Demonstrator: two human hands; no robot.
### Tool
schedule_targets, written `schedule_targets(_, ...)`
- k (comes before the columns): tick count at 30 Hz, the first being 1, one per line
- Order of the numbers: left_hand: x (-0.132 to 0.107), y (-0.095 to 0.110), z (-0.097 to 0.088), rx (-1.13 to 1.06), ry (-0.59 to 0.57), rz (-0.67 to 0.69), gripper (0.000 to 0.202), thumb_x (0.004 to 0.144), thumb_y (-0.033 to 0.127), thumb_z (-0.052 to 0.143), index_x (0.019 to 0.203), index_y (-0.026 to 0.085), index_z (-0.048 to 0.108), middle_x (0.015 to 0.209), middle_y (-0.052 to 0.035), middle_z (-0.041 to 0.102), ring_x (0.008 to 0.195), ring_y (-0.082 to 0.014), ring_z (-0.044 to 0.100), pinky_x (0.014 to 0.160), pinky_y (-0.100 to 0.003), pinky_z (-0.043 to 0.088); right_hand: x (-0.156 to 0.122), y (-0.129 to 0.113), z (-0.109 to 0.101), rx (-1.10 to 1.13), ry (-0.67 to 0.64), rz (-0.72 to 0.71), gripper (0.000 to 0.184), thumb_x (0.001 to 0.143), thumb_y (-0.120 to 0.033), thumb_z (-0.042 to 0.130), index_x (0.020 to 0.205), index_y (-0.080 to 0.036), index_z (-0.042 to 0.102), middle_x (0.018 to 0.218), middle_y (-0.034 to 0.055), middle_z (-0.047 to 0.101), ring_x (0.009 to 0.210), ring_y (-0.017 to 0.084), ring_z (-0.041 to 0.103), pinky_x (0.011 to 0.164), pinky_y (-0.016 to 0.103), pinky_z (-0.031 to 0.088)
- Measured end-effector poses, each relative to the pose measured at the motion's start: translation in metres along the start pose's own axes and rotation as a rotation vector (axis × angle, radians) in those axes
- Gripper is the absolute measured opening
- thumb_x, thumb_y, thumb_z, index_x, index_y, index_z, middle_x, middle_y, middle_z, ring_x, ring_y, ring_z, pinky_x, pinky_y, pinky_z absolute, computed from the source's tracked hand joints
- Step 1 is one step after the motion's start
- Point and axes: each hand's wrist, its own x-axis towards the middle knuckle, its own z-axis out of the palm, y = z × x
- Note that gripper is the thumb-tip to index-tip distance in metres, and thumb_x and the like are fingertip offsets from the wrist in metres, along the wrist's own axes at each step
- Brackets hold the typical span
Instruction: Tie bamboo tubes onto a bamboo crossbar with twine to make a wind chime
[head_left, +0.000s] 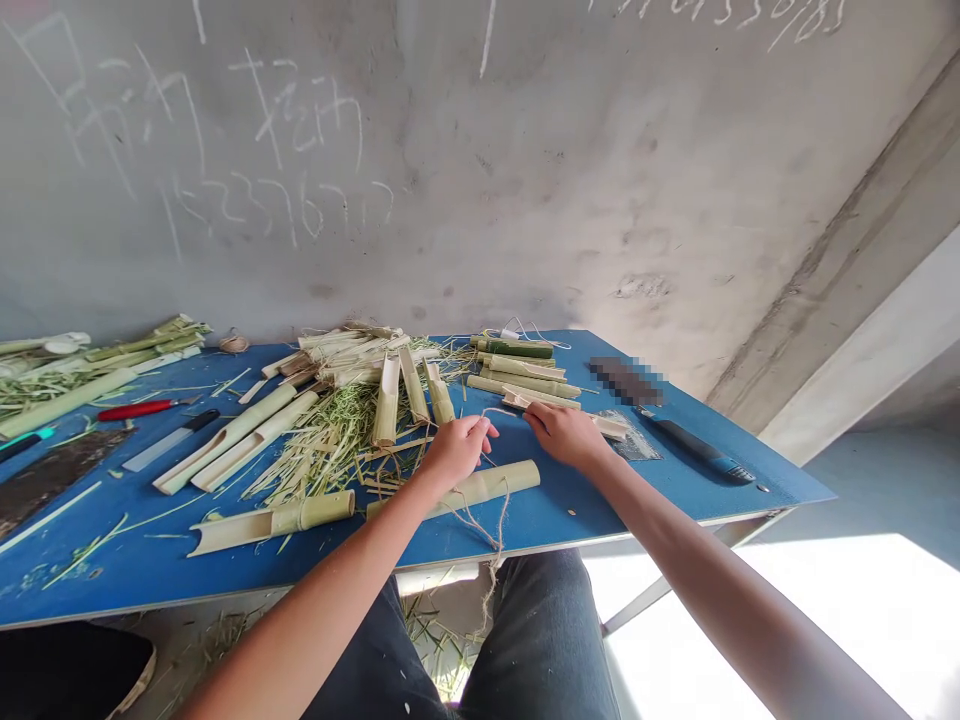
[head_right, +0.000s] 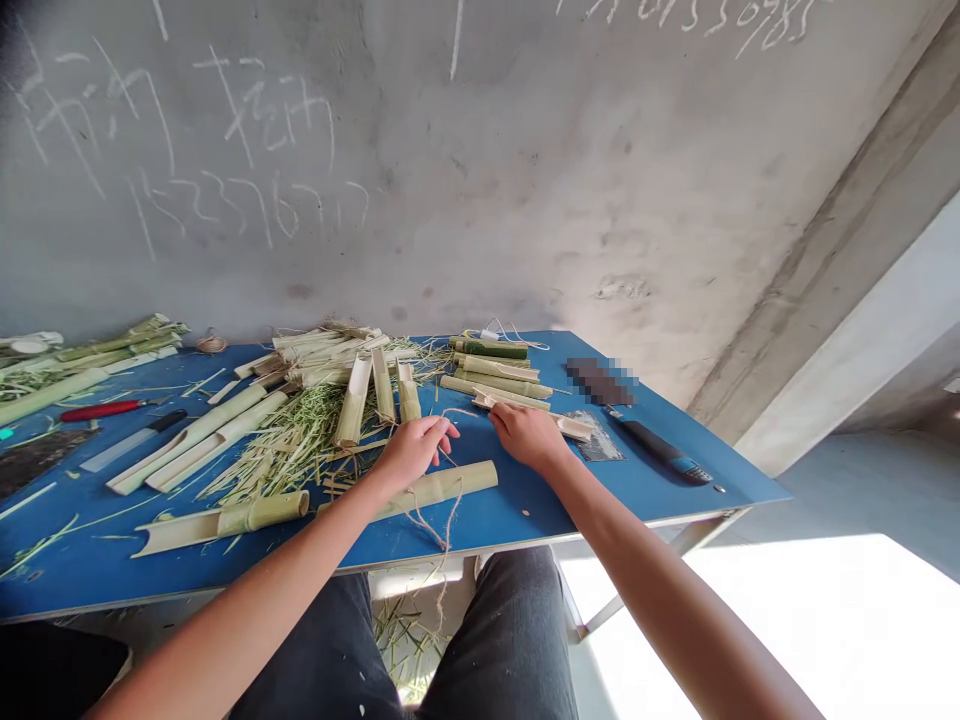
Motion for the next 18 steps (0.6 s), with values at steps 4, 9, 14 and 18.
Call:
schedule_targets(4, -0.002, 0.0, 0.0, -0.004, 0.007, 0.009, 0.044, 0.104, 0.041, 0.039, 0.094, 0.018, 0.074, 0.079, -0.0029, 0.073, 0.055, -0.0138, 0.062, 0.057, -0.026, 0.049, 0.0, 0.0, -0.001, -0.01, 0.005, 0.107, 0.035, 0.111, -0.035, 0.04, 0.109, -0.022, 0.073, 0.101, 0.009, 0.082, 0.087, 0.025, 0.076, 0.064, 0.029, 0.04)
schedule_targets(9, -0.003, 0.001, -0.001, 0.011, 0.042, 0.076, 0.04, 0.104, 0.037, 0.043, 0.089, 0.019, 0.076, 0.079, -0.0029, 0.072, 0.063, -0.0159, 0.064, 0.059, -0.026, 0.049, 0.001, 0.0, 0.0, 0.015, -0.037, 0.069, 0.028, 0.106, -0.034, 0.051, 0.104, -0.024, 0.076, 0.102, 0.0065, 0.082, 0.089, 0.023, 0.075, 0.064, 0.028, 0.042)
schedule_targets(14, -0.004, 0.005, 0.0, 0.034, 0.146, 0.187, 0.04, 0.106, 0.029, 0.045, 0.089, 0.019, 0.079, 0.092, -0.0055, 0.068, 0.082, -0.018, 0.067, 0.08, -0.03, 0.054, 0.0, 0.003, 0.001, 0.079, -0.03, 0.03, 0.02, 0.101, -0.033, 0.06, 0.105, -0.022, 0.076, 0.103, 0.0076, 0.081, 0.09, 0.024, 0.074, 0.067, 0.029, 0.046)
schedule_targets(18, -0.012, 0.014, -0.003, 0.065, 0.169, 0.264, 0.038, 0.109, 0.032, 0.047, 0.107, 0.021, 0.083, 0.095, -0.0048, 0.064, 0.084, -0.0176, 0.065, 0.085, -0.031, 0.055, 0.0, 0.004, -0.01, 0.17, 0.06, 0.026, 0.026, 0.104, -0.035, 0.055, 0.113, -0.019, 0.073, 0.12, 0.0135, 0.076, 0.103, 0.028, 0.072, 0.078, 0.033, 0.052)
